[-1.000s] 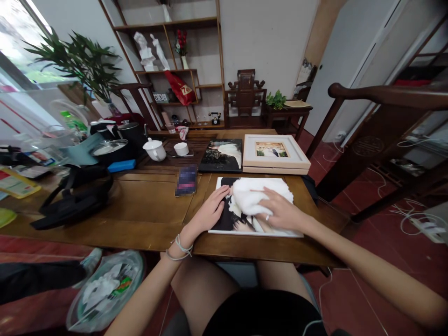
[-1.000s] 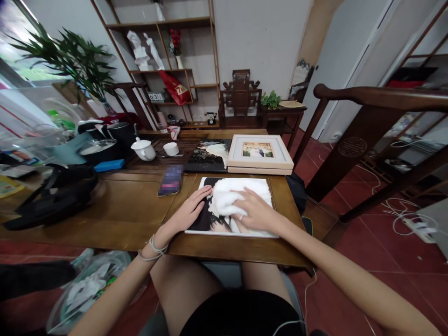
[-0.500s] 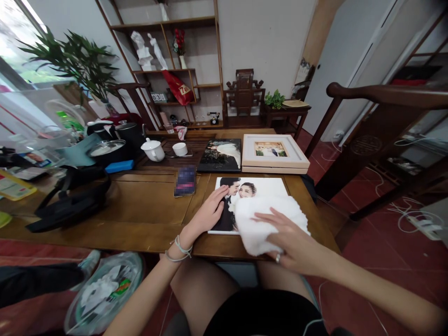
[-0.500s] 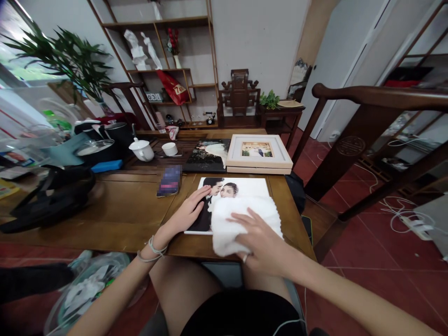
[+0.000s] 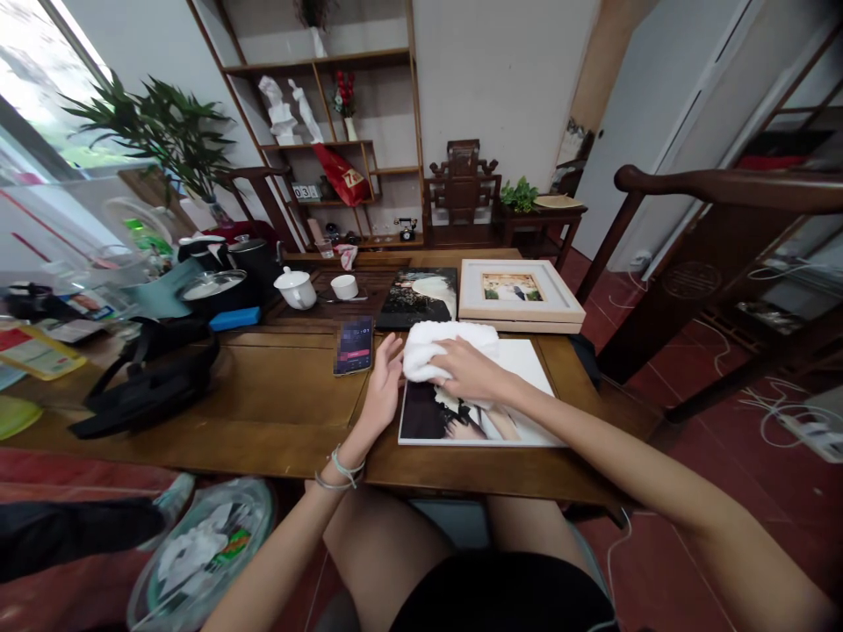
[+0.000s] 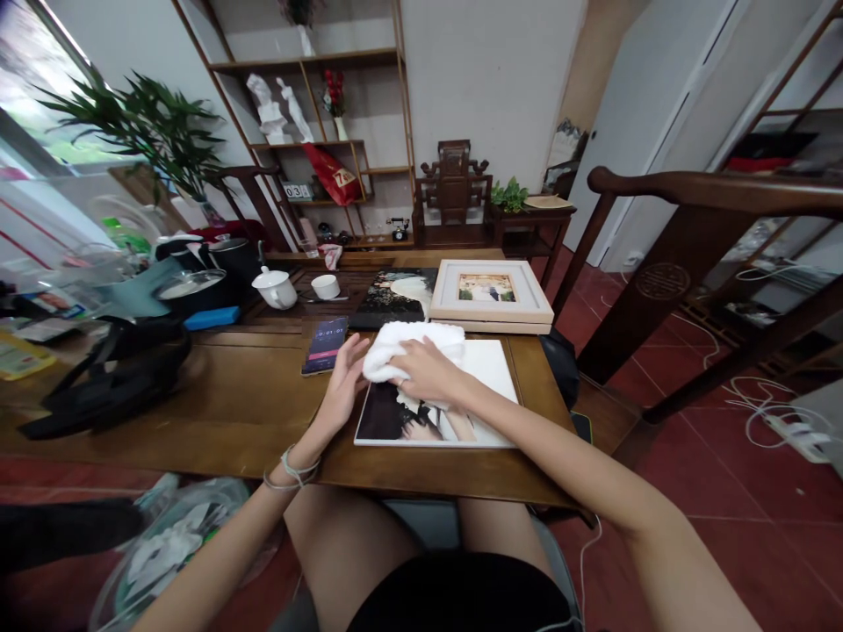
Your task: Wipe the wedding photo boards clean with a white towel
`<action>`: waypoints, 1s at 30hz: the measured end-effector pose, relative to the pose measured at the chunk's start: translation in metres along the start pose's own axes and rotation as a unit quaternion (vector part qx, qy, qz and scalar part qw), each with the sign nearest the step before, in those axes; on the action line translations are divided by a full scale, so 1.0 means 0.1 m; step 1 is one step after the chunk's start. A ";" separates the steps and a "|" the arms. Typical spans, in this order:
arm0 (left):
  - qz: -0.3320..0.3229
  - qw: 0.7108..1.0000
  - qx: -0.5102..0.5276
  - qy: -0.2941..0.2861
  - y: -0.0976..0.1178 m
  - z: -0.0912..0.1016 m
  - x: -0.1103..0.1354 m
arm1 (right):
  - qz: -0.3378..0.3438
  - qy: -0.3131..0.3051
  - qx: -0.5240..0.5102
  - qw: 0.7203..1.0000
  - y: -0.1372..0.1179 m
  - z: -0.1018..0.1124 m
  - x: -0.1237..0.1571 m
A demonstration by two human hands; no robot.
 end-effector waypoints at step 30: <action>0.242 0.915 0.323 0.022 0.53 0.11 0.35 | 0.001 0.087 0.028 0.996 -0.59 0.07 1.31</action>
Point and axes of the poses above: each hand's wrist, its own x-axis away from the middle knuckle, its own z-axis out of the back of the hand, y = z × x, the point moved 5 cm from there along -x, towards the middle knuckle, and after that the axes turned 3 degrees about -y, right-handed, at the moved point
